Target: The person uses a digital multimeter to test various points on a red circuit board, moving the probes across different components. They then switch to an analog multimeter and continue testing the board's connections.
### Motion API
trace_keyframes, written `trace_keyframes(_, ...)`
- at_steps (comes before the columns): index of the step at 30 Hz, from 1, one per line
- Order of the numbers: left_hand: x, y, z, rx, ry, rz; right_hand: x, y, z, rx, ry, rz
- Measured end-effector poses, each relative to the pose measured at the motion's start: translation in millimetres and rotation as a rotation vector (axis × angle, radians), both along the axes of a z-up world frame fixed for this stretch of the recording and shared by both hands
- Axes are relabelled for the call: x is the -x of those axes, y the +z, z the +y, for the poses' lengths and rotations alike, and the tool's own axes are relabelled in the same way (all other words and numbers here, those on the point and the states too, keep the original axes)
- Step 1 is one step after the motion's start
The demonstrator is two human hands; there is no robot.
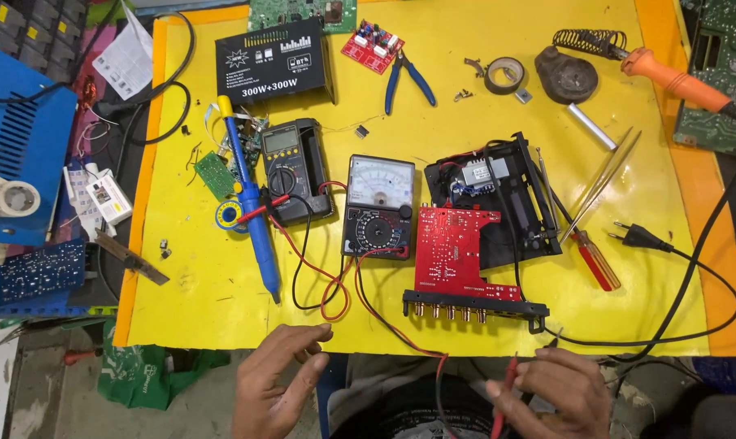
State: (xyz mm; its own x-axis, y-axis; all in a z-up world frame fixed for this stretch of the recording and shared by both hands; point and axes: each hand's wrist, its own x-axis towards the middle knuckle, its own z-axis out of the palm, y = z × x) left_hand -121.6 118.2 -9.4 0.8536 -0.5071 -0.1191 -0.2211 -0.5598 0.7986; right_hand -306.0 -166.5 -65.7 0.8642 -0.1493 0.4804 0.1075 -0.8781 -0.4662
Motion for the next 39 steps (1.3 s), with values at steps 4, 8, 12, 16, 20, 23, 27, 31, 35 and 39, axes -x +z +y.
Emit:
trace_keyframes(4,6.2,10.9,-44.9,0.351,-0.418,-0.301,-10.8,-20.9,34.3,-0.021,0.099,-0.336)
trace_keyframes(8,20.1,-8.3,-76.7,0.249,-0.93,-0.164,-23.4,4.0,61.8,-0.177,0.233,-0.279)
trace_keyframes(12,25.3,-45.3,-86.1,0.31,-0.889,-0.164,-24.8,-10.4,54.4,0.055,0.303,-0.341)
trace_keyframes(16,31.8,-59.5,-92.4,0.384,-0.851,-0.313,-22.8,-7.3,51.9,0.073,0.277,-0.292)
trace_keyframes(20,28.1,-55.4,-94.9,0.404,-0.831,-0.408,-24.7,-9.7,51.3,0.087,0.274,-0.321)
trace_keyframes(23,20.5,-36.9,-87.0,0.384,-0.798,-0.228,-24.2,2.3,47.6,-0.025,0.266,-0.283)
trace_keyframes(27,16.0,-43.4,-85.0,0.546,-0.735,-0.26,-22.1,-3.1,38.3,-0.131,0.266,-0.247)
trace_keyframes(31,15.9,-53.5,-87.9,0.6,-0.777,-0.214,-28.6,-2.2,26.0,-0.053,0.306,-0.212)
trace_keyframes(35,8.0,-70.2,-81.4,0.238,-0.675,-0.656,-3.3,-22.7,13.7,-0.022,0.091,-0.285)
trace_keyframes(39,-7.4,-33.0,-80.1,0.086,-0.485,-0.85,14.2,-30.3,-5.5,-0.106,-0.053,-0.381)
